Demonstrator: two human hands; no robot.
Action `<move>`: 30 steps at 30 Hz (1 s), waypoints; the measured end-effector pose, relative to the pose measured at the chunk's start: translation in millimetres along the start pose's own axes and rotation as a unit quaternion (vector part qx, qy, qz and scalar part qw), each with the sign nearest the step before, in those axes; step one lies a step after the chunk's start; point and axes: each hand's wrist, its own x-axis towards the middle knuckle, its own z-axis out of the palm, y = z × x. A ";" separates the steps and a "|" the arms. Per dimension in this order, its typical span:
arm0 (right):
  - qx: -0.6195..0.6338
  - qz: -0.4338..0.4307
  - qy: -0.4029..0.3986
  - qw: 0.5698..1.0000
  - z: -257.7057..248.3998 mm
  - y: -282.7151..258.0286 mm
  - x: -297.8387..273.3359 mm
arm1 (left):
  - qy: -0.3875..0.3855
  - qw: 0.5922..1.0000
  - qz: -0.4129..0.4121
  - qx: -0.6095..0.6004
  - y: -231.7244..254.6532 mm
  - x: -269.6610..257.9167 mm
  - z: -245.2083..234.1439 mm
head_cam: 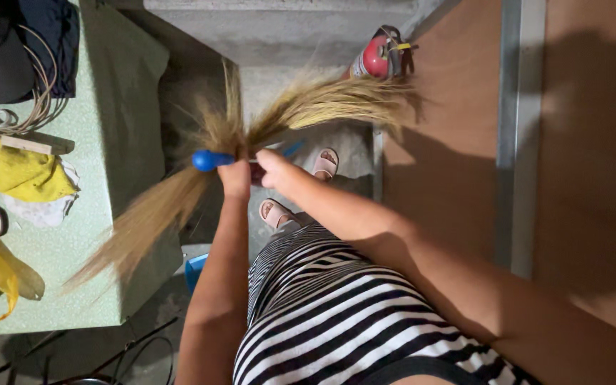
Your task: The person sweeps the floor using a broom and dustpan and wipes a garage door with a cleaning tool.
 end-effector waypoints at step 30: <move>-0.323 -0.635 0.184 0.678 -51.6 -203.3 -340.8 | 0.117 0.962 0.213 0.123 -6.0 22.9 -34.6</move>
